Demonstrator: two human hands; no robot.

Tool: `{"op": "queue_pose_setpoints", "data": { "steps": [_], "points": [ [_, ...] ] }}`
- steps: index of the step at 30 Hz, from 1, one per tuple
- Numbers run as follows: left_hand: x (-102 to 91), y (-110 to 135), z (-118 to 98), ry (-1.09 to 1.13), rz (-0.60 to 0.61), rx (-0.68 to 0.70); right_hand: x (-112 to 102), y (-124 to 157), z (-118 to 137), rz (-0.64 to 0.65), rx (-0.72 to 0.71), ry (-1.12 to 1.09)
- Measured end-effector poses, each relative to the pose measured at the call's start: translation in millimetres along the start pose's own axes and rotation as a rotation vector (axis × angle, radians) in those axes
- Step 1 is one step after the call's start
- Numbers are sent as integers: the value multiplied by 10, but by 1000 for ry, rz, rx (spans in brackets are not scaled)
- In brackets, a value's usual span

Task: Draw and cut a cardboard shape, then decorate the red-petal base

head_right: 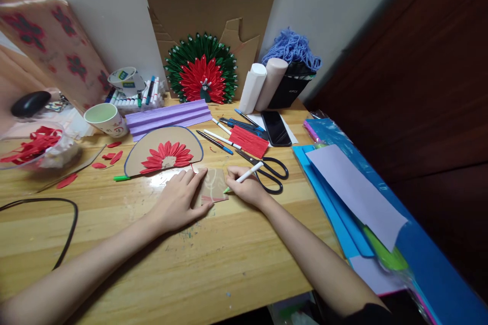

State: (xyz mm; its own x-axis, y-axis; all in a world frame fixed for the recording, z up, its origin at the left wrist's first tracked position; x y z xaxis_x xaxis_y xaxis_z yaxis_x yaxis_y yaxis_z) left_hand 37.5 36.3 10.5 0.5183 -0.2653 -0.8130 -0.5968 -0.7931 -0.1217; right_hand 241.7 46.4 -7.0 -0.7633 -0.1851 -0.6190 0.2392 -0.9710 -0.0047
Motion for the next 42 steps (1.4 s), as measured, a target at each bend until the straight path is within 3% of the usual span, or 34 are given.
{"op": "queue_pose_setpoints", "data": {
  "steps": [4,7,11,17,22,25,28,33,37,42],
  "points": [
    [1,4,4,-1,-1,-1,5,-8,-7,48,-21,-6],
    [15,9,14,7,-9,2,5,-7,-16,9,3,-54],
    [27,17,36,51,-79,-17,2,-7,-18,29,16,-126],
    [-1,0,66,103,-72,-50,-31,-51,-77,-143,115,-463],
    [-28,-3,53,192,-81,-40,-46,-85,-75,-254,129,-554],
    [-185,-18,28,214,-119,-25,-58,-88,-55,-285,121,-562],
    [-507,-56,71,138,-185,10,-58,-85,-56,-282,118,-567],
    [-1012,-58,436,22,-251,-52,-27,-78,-82,-247,117,-634],
    [-1095,16,756,45,-209,-176,-10,-72,-96,-217,121,-645],
    [-982,45,879,87,-172,-185,-8,-70,-104,-212,129,-631]
  ]
}}
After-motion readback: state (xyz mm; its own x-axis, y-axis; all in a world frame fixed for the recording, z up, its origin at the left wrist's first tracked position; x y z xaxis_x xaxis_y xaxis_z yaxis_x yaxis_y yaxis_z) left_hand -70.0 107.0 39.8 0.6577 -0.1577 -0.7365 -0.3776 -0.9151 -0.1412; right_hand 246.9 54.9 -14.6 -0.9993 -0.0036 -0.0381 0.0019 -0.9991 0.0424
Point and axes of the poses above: each hand's wrist, its own y-axis away from the middle knuckle, its own x-axis out of the palm, z = x × y, the point moved 1 cm from there along -y, towards the middle knuckle, and after that the axes turned 14 degrees about y, right-handed, at the moved point
